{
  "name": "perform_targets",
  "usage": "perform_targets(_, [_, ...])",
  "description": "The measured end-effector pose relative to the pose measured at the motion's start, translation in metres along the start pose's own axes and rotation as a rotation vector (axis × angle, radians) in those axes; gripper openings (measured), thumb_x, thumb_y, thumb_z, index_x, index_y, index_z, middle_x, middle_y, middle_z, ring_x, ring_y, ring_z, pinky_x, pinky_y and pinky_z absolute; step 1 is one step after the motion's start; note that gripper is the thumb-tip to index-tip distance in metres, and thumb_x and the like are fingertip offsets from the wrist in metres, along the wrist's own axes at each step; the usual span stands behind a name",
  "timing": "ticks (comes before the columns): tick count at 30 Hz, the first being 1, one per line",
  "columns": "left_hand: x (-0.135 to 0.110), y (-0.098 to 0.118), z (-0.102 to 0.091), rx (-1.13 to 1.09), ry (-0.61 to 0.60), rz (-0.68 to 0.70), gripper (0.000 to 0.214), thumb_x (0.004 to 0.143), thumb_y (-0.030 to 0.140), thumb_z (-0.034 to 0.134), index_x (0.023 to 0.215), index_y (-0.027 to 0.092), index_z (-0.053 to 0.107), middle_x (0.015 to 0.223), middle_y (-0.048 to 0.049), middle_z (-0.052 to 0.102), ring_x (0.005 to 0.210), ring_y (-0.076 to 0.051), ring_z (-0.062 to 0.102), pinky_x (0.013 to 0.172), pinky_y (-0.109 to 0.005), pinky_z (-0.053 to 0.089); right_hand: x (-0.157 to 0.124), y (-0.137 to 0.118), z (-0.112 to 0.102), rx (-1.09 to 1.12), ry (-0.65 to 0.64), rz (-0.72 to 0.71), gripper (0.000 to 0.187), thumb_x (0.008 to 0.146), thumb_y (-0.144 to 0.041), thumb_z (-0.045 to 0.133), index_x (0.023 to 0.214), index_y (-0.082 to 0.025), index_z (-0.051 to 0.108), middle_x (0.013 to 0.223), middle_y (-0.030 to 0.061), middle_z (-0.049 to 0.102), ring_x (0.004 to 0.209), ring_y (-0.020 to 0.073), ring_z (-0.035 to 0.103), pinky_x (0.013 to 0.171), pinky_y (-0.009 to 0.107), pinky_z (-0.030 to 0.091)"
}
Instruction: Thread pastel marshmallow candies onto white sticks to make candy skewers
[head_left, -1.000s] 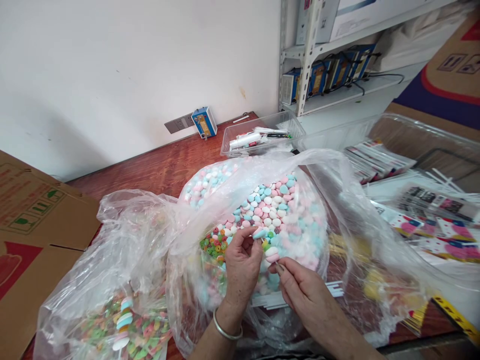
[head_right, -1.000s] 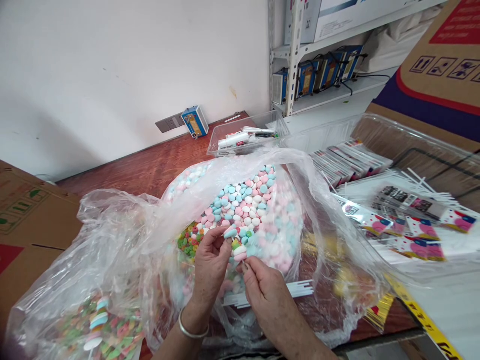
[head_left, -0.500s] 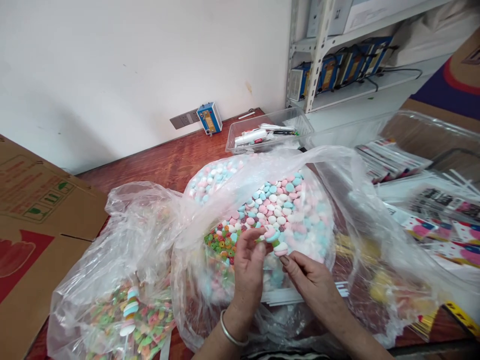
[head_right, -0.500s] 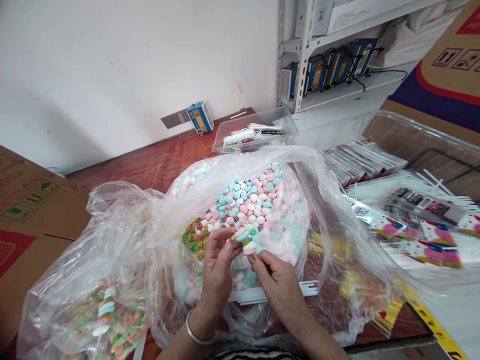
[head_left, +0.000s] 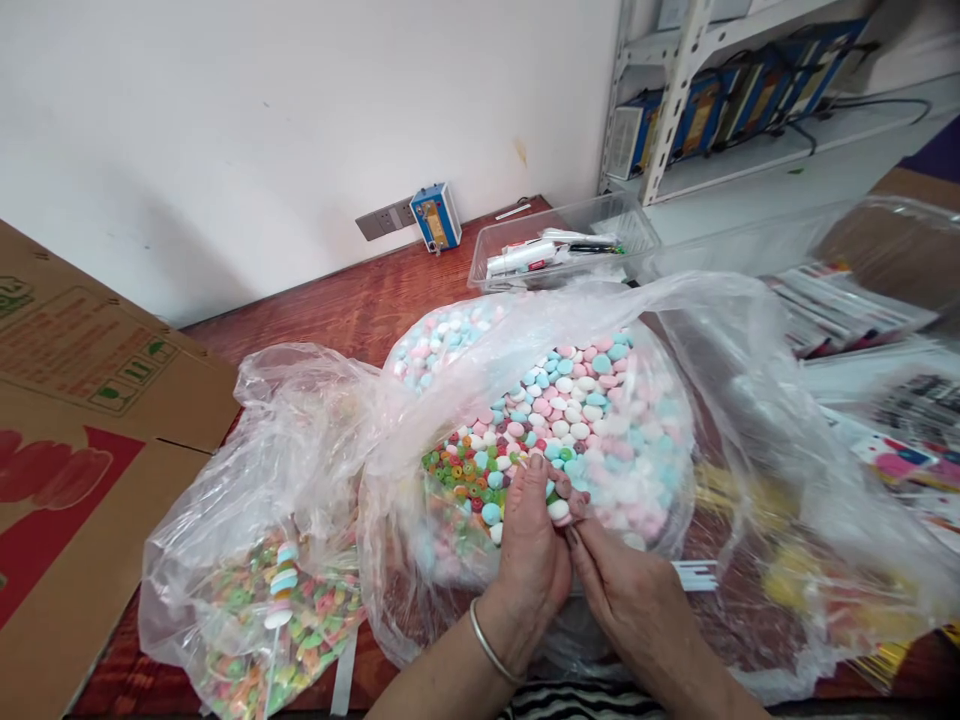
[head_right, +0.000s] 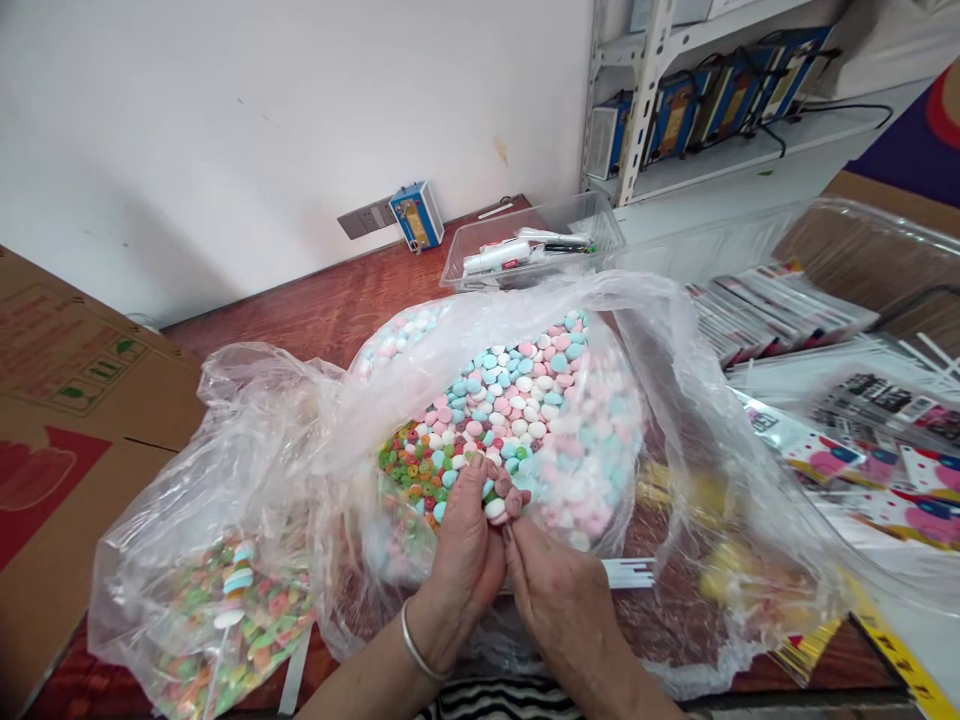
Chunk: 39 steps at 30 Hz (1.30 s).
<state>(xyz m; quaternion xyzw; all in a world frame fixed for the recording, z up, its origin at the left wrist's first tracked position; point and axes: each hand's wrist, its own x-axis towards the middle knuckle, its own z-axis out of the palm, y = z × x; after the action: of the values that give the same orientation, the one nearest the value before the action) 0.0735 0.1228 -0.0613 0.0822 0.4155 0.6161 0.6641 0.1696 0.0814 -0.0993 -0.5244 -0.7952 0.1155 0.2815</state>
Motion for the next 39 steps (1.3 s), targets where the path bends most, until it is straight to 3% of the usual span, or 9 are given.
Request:
perform_targets(3, [-0.003,-0.005,0.0,0.003,0.004,0.026,0.034,0.078,0.046,0.07,0.071,0.018,0.053,0.063,0.0047,0.047,0.054,-0.007,0.046,0.059,-0.02,0.043,0.006,-0.005,0.003,0.027,0.023,0.016,0.044,0.103,-0.03,0.025,0.11,-0.014,0.065,0.093,0.013,0.078,0.064,0.0202,0.073,0.053,0.027,0.046])
perform_targets(6, [-0.003,0.002,-0.007,0.064,-0.055,0.049,0.032,0.083,0.049,0.063,0.078,0.018,0.058,0.07,0.0013,0.056,0.062,-0.01,0.054,0.064,-0.023,0.046,0.014,-0.008,0.001,0.124,-0.077,0.067,0.04,0.102,-0.029,0.028,0.098,-0.017,0.065,0.084,0.0093,0.077,0.064,0.0203,0.072,0.053,0.027,0.044])
perform_targets(8, [0.001,0.018,-0.018,0.202,-0.074,0.133,0.033,0.087,0.052,0.056,0.099,0.021,0.062,0.09,-0.003,0.066,0.074,-0.014,0.061,0.07,-0.027,0.048,0.019,-0.008,-0.003,0.155,-0.155,0.105,0.037,0.101,-0.03,0.031,0.085,-0.02,0.063,0.071,0.0049,0.072,0.059,0.0196,0.069,0.052,0.027,0.041])
perform_targets(10, [0.01,0.042,-0.034,0.474,0.006,0.333,0.038,0.089,0.051,0.055,0.118,0.027,0.059,0.108,-0.005,0.068,0.086,-0.019,0.064,0.077,-0.032,0.05,0.023,-0.006,-0.007,0.154,-0.198,0.138,0.035,0.1,-0.032,0.033,0.079,-0.021,0.06,0.065,0.0025,0.068,0.056,0.019,0.065,0.051,0.026,0.038])
perform_targets(13, [0.029,0.084,-0.063,1.062,0.233,0.687,0.025,0.085,0.041,0.063,0.1,0.024,0.071,0.103,-0.0078,0.071,0.1,-0.025,0.063,0.094,-0.037,0.044,0.025,-0.005,-0.011,0.146,-0.223,0.182,0.034,0.099,-0.032,0.034,0.077,-0.021,0.057,0.063,0.0017,0.066,0.056,0.0184,0.064,0.052,0.026,0.036])
perform_targets(17, [0.053,0.114,-0.088,1.458,0.331,0.739,0.019,0.081,0.034,0.065,0.092,0.023,0.076,0.091,-0.0099,0.074,0.1,-0.031,0.064,0.098,-0.044,0.04,0.024,-0.007,-0.007,0.144,-0.253,0.185,0.032,0.099,-0.031,0.035,0.077,-0.022,0.057,0.065,0.0015,0.067,0.059,0.0181,0.065,0.054,0.026,0.034])
perform_targets(24, [0.067,0.112,-0.093,1.65,0.197,0.718,0.021,0.086,0.03,0.059,0.097,0.024,0.075,0.1,-0.005,0.076,0.105,-0.027,0.064,0.101,-0.045,0.043,0.024,-0.006,-0.004,0.14,-0.264,0.177,0.03,0.098,-0.03,0.036,0.077,-0.023,0.056,0.067,0.0012,0.068,0.061,0.0184,0.065,0.055,0.027,0.033])
perform_targets(30, [0.071,0.144,-0.103,1.601,0.042,0.963,0.029,0.091,0.026,0.05,0.11,0.024,0.072,0.119,-0.0045,0.071,0.115,-0.026,0.062,0.107,-0.047,0.043,0.023,-0.005,-0.003,0.163,-0.288,0.197,0.029,0.099,-0.031,0.036,0.08,-0.023,0.057,0.071,0.0018,0.069,0.066,0.0194,0.067,0.058,0.027,0.034])
perform_targets(39, [0.081,0.137,-0.113,1.807,0.041,0.956,0.03,0.087,0.026,0.058,0.114,0.027,0.071,0.124,-0.0053,0.068,0.12,-0.03,0.058,0.112,-0.049,0.036,0.023,-0.007,-0.002,0.161,-0.282,0.173,0.029,0.099,-0.03,0.035,0.08,-0.022,0.057,0.07,0.0019,0.069,0.064,0.0192,0.066,0.058,0.027,0.033])
